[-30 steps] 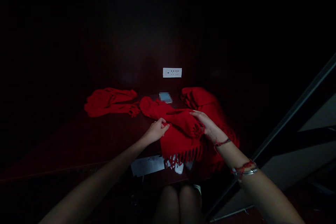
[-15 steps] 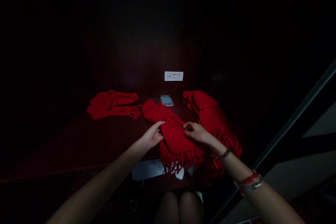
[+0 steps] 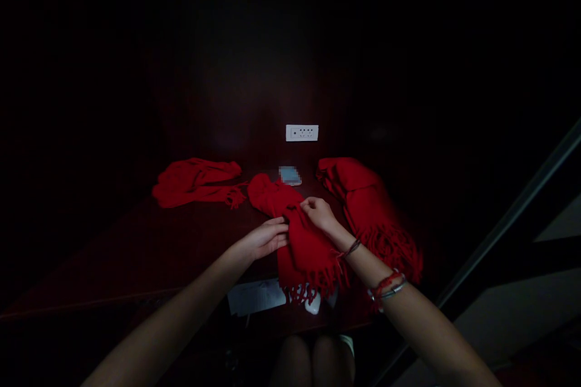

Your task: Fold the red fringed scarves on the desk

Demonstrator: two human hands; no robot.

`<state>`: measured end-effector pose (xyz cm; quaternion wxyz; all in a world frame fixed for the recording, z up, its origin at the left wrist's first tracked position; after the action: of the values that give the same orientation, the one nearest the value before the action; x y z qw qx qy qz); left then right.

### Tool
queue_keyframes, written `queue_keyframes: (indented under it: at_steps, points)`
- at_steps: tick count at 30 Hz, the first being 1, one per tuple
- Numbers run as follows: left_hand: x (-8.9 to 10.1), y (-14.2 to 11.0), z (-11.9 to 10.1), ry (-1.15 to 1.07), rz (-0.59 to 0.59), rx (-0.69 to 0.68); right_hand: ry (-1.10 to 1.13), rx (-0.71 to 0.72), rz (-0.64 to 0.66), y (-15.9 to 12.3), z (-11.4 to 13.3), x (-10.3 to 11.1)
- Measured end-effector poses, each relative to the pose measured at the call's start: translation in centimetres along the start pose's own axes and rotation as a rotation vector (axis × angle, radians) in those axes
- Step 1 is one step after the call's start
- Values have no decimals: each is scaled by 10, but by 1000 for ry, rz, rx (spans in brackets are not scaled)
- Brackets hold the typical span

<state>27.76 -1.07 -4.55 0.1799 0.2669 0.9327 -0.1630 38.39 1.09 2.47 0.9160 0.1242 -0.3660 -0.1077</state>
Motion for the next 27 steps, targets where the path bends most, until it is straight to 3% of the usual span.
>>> queue_keyframes:
  at_steps: [6,9,13,16,19,23,27]
  points:
    - [-1,11,-4,21,-78,-3,35,-14,-19,1,-7,-1]
    - [20,3,-14,172,-262,-43,-148,-13,-37,0,-8,7]
    - [44,-27,-42,476,-424,-261,-427,-129,-39,-4,-31,18]
    - [43,-37,-42,639,-330,-266,-509,-175,47,-7,-42,14]
    - [38,-29,-40,767,-246,-196,-431,-108,82,-7,-31,9]
    - [42,-11,-65,946,-418,-276,-352,-75,61,-2,-20,7]
    - [42,10,-61,885,-434,-232,-320,-139,21,6,-29,8]
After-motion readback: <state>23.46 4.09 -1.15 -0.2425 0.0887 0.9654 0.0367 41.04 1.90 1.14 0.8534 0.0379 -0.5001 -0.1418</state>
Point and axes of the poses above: each hand's wrist, its own y-axis towards the middle knuckle, its own x-axis out of the back of the hand, z = x × y, the point moved 10 cm from there along y, towards the middle knuckle, and after that the axes turned 5 degrees about y, right-handed, at the moved point
